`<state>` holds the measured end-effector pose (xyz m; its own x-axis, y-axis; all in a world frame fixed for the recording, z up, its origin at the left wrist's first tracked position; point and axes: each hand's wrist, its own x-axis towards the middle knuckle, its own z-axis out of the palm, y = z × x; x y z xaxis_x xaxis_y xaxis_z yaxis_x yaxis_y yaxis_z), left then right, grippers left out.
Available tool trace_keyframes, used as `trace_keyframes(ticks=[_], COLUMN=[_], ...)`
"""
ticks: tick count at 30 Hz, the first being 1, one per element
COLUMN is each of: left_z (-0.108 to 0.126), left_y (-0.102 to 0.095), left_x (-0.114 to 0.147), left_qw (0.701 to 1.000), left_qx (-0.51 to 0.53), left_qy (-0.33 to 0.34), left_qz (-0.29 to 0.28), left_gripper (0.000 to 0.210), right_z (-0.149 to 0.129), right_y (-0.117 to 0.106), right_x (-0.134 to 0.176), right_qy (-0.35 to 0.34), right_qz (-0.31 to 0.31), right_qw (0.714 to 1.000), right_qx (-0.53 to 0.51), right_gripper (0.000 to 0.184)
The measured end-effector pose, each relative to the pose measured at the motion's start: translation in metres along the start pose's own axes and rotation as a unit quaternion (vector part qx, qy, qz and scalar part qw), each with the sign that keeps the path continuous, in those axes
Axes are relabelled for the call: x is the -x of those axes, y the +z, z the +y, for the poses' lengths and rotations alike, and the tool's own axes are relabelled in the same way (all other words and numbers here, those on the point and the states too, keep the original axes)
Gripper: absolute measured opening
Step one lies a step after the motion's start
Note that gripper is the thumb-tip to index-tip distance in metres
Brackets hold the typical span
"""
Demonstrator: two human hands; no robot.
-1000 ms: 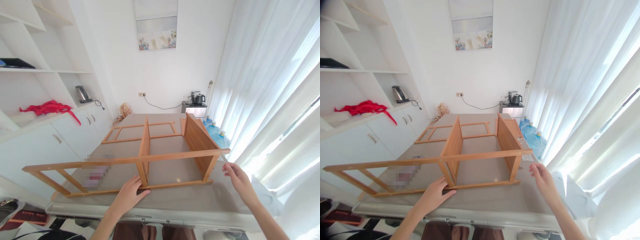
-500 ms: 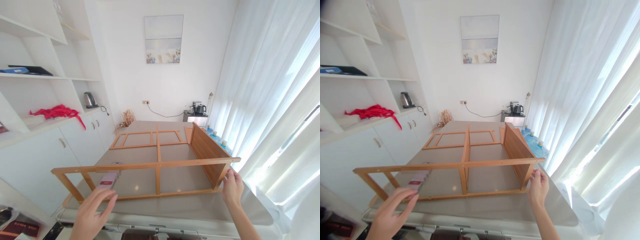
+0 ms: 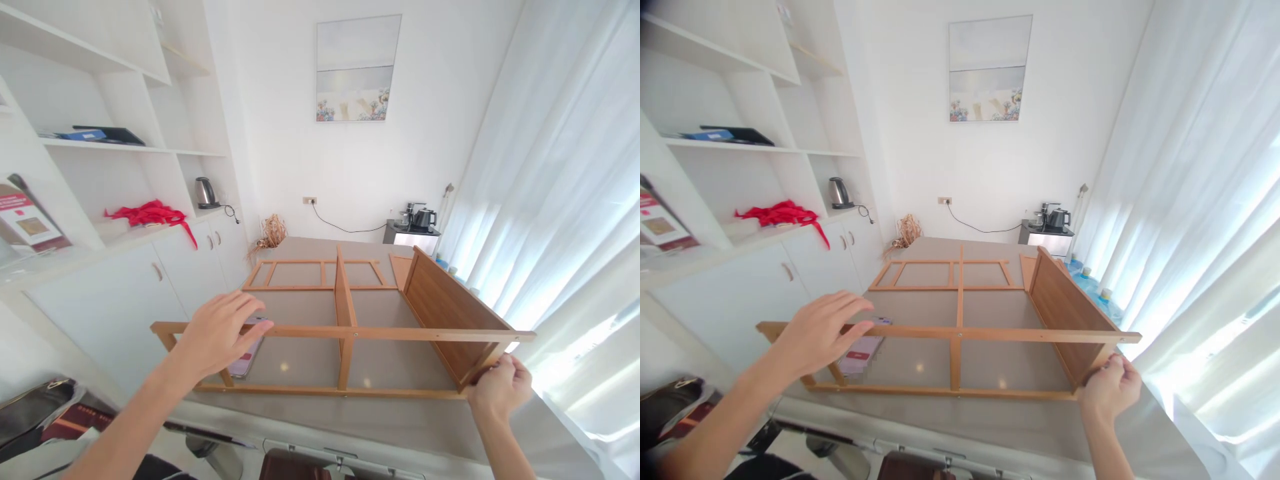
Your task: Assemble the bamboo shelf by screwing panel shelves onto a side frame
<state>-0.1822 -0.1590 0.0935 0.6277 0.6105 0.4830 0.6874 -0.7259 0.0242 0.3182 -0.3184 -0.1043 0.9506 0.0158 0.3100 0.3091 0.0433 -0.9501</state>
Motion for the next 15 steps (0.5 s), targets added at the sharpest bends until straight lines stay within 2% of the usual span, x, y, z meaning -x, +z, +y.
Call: trace_keyframes(ticks=[2, 3, 4, 6, 8, 10, 11, 15], left_z=[0.014, 0.022, 0.031, 0.051, 0.07, 0.085, 0.091, 0.107], left_y=[-0.002, -0.002, 0.0, 0.009, 0.026, 0.046, 0.055, 0.08], left_x=[-0.037, -0.057, -0.078, -0.114, -0.141, -0.157, -0.161, -0.169], left_qw=[0.991, 0.977, 0.957, 0.901, 0.852, 0.838, 0.843, 0.893], left_qx=[0.091, 0.148, 0.209, 0.307, 0.342, 0.344, 0.338, 0.308], left_qy=[-0.025, -0.029, -0.043, -0.115, -0.148, -0.157, -0.15, -0.088], left_qz=[-0.095, -0.149, -0.197, -0.285, -0.367, -0.394, -0.39, -0.316], left_gripper=[0.053, 0.056, 0.06, 0.072, 0.086, 0.095, 0.094, 0.057], right_z=[-0.003, -0.005, -0.007, -0.009, -0.009, -0.008, -0.007, -0.005], right_y=[-0.001, -0.001, -0.002, -0.003, -0.004, -0.003, -0.002, 0.001], right_x=[0.004, 0.005, 0.007, 0.01, 0.011, 0.011, 0.011, 0.009], right_qy=[0.013, 0.014, 0.013, 0.008, 0.004, 0.005, 0.006, 0.005], right_qz=[0.063, 0.077, 0.088, 0.102, 0.109, 0.109, 0.107, 0.102], right_qw=[0.998, 0.997, 0.996, 0.995, 0.994, 0.994, 0.994, 0.995], right_qx=[0.005, 0.007, 0.008, 0.007, 0.005, 0.0, -0.003, -0.016], right_gripper=[0.039, 0.036, 0.033, 0.029, 0.028, 0.028, 0.029, 0.029])
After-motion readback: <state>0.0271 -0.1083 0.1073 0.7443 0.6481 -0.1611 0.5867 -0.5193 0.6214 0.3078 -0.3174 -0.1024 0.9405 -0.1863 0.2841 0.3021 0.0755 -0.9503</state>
